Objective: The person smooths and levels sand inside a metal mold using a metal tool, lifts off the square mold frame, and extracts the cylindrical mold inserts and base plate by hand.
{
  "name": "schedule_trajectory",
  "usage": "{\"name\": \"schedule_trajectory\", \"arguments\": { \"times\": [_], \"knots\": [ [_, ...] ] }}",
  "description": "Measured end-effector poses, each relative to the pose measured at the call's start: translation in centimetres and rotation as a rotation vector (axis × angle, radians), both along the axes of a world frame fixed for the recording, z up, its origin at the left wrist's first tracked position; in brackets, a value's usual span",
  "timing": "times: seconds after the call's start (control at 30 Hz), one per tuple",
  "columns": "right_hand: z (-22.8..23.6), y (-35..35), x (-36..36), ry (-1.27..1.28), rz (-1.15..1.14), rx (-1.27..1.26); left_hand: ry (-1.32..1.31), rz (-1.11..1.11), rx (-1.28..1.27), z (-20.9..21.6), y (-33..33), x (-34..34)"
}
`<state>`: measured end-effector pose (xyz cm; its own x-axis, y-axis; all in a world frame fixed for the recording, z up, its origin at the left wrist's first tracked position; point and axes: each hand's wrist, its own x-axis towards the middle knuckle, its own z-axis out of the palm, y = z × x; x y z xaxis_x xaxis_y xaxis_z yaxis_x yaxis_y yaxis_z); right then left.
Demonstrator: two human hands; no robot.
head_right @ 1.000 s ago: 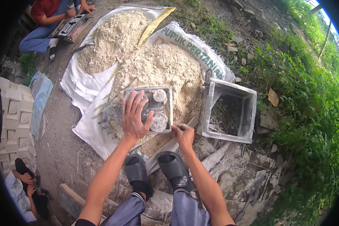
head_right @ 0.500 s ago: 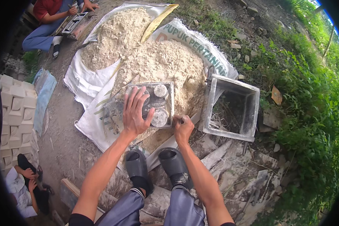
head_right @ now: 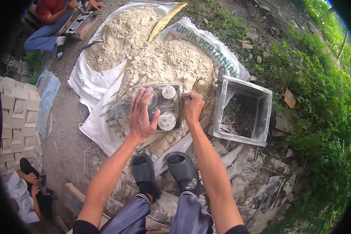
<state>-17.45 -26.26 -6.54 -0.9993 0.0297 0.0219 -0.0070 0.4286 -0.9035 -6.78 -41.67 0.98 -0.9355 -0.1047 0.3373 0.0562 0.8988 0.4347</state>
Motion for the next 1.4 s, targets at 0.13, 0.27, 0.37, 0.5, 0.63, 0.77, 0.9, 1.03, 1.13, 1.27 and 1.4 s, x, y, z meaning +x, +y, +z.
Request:
{"name": "schedule_trajectory", "arguments": {
  "times": [0.13, 0.27, 0.37, 0.5, 0.63, 0.77, 0.9, 1.03, 1.13, 1.27, 1.4],
  "knots": [
    [-0.6, -1.0, -2.1, 0.038, 0.054, 0.102, 0.172, 0.057, 0.147, -1.4, -1.2, 0.0],
    [-0.3, -1.7, -3.4, 0.020, 0.051, 0.164, 0.119, 0.217, 0.216, -1.0, -1.2, 0.5],
    [-0.3, -1.4, -3.5, 0.063, 0.086, 0.193, 0.085, 0.209, 0.213, -1.2, -1.5, 0.6],
    [0.7, -1.1, -2.2, 0.048, 0.181, 0.201, 0.024, 0.288, 0.302, -2.2, -1.8, 1.5],
    [0.9, -0.1, -0.5, -0.089, 0.235, 0.027, -0.182, 0.357, 0.723, -3.2, -2.2, 3.2],
    [1.0, 1.3, 1.3, -0.185, 0.281, -0.120, -0.166, 0.306, 0.558, -3.5, -2.5, 3.2],
    [3.7, 2.0, 4.2, -0.264, 0.329, -0.194, -0.220, 0.320, 0.499, -3.6, -2.9, 2.9],
    [7.1, 2.1, 6.2, -0.086, 0.746, -0.092, -0.290, 0.250, 0.674, -2.4, -3.7, 3.7],
    [8.2, 1.5, 7.6, 0.074, 0.864, 0.200, -0.269, 0.184, 0.789, -3.0, -4.1, 4.4],
    [5.8, 0.4, 7.7, 0.126, 0.781, 0.353, -0.180, 0.208, 0.584, -3.1, -2.7, 6.3],
    [6.3, -0.2, 6.7, 0.093, 0.763, 0.380, -0.135, 0.197, 0.552, -2.5, -3.4, 6.2]
  ]
}}
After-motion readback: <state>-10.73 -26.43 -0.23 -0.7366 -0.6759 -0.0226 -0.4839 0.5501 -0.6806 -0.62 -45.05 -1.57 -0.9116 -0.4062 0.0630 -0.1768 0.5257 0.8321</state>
